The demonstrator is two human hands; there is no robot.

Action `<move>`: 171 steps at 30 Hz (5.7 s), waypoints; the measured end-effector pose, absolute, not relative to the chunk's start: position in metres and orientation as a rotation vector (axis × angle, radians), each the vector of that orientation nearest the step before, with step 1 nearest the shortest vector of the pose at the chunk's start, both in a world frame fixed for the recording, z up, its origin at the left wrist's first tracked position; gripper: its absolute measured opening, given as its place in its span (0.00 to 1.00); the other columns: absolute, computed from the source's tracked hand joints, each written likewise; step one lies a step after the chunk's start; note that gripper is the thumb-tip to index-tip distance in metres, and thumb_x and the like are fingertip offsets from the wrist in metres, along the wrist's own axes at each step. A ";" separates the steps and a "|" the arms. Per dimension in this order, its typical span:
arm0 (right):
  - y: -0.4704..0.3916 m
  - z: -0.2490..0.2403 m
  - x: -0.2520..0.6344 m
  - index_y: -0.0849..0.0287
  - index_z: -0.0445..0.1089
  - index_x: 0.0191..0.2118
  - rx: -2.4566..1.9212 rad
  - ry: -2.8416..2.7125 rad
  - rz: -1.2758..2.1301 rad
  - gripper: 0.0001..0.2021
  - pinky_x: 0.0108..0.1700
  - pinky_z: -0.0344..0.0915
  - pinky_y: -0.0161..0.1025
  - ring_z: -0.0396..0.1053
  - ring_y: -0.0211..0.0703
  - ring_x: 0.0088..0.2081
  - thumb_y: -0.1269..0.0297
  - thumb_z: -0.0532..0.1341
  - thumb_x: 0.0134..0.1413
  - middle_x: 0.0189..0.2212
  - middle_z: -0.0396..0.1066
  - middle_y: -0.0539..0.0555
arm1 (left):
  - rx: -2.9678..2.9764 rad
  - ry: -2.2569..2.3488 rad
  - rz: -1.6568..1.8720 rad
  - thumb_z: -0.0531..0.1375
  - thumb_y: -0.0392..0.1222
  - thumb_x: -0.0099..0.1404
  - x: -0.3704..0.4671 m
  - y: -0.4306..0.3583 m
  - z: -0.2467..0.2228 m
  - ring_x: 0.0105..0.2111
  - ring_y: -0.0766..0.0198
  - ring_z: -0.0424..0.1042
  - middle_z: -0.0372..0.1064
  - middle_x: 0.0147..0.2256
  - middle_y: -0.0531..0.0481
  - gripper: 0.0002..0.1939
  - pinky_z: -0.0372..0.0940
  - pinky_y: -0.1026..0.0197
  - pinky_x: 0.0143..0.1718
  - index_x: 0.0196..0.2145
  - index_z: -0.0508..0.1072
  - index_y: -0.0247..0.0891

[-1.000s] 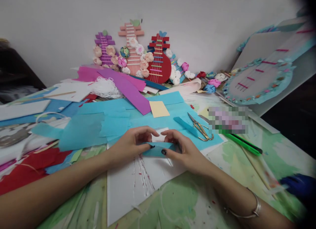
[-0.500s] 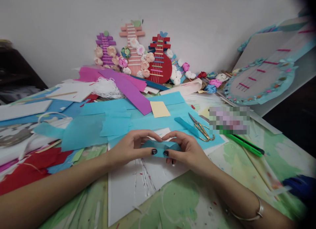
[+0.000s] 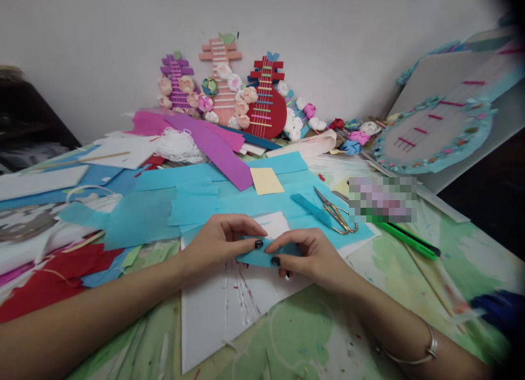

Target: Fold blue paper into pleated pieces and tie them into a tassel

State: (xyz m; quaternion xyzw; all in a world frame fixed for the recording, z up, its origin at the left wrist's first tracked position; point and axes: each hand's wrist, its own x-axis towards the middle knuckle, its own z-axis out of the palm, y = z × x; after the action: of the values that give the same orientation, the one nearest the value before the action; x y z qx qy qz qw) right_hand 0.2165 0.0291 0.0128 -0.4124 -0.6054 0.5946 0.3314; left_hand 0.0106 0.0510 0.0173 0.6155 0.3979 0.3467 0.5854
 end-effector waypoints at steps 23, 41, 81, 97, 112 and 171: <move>0.034 0.012 0.213 0.62 0.70 0.31 -1.170 -1.474 1.447 0.07 0.27 0.64 0.34 0.67 0.34 0.23 0.67 0.65 0.43 0.21 0.71 0.49 | 1.380 1.069 0.691 0.65 0.43 0.54 0.016 0.050 0.017 0.18 0.70 0.67 0.69 0.19 0.54 0.10 0.60 0.70 0.20 0.30 0.69 0.34; 0.034 0.010 0.221 0.60 0.75 0.33 -0.975 -1.312 1.591 0.08 0.24 0.65 0.33 0.68 0.34 0.19 0.65 0.67 0.44 0.17 0.72 0.49 | 1.226 0.814 0.768 0.65 0.38 0.56 0.006 0.054 0.008 0.21 0.68 0.72 0.74 0.21 0.52 0.07 0.66 0.70 0.20 0.34 0.75 0.35; 0.027 0.006 0.217 0.60 0.77 0.24 -0.728 -0.979 1.753 0.11 0.27 0.60 0.31 0.65 0.32 0.21 0.78 0.58 0.35 0.19 0.72 0.51 | 0.823 0.634 0.847 0.66 0.31 0.45 0.004 0.046 0.005 0.25 0.70 0.69 0.69 0.23 0.50 0.04 0.63 0.70 0.29 0.23 0.79 0.33; 0.032 0.003 0.216 0.61 0.69 0.28 -0.916 -1.122 1.615 0.09 0.25 0.61 0.30 0.67 0.33 0.21 0.65 0.69 0.43 0.21 0.73 0.51 | 0.875 0.813 0.946 0.69 0.36 0.51 0.012 0.047 0.007 0.23 0.74 0.63 0.66 0.23 0.55 0.12 0.57 0.73 0.24 0.31 0.71 0.35; 0.030 0.011 0.215 0.65 0.73 0.29 -1.036 -1.296 1.827 0.11 0.25 0.66 0.31 0.71 0.34 0.21 0.61 0.69 0.42 0.22 0.75 0.53 | 1.227 0.920 1.118 0.67 0.40 0.55 0.010 0.055 0.015 0.27 0.70 0.67 0.68 0.27 0.55 0.16 0.59 0.69 0.28 0.40 0.68 0.37; 0.024 0.005 0.217 0.55 0.75 0.34 -1.151 -1.577 1.010 0.05 0.40 0.62 0.41 0.69 0.43 0.35 0.66 0.64 0.49 0.33 0.75 0.52 | 2.231 1.021 1.016 0.61 0.36 0.59 0.020 0.037 0.015 0.27 0.64 0.71 0.73 0.28 0.50 0.07 0.62 0.65 0.31 0.37 0.73 0.39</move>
State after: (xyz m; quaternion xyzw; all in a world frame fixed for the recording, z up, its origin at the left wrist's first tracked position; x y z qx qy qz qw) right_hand 0.2172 0.0244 0.0051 -0.4664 -0.6391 0.4091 0.4545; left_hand 0.0199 0.0372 0.0146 0.8153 0.3734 0.3714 0.2407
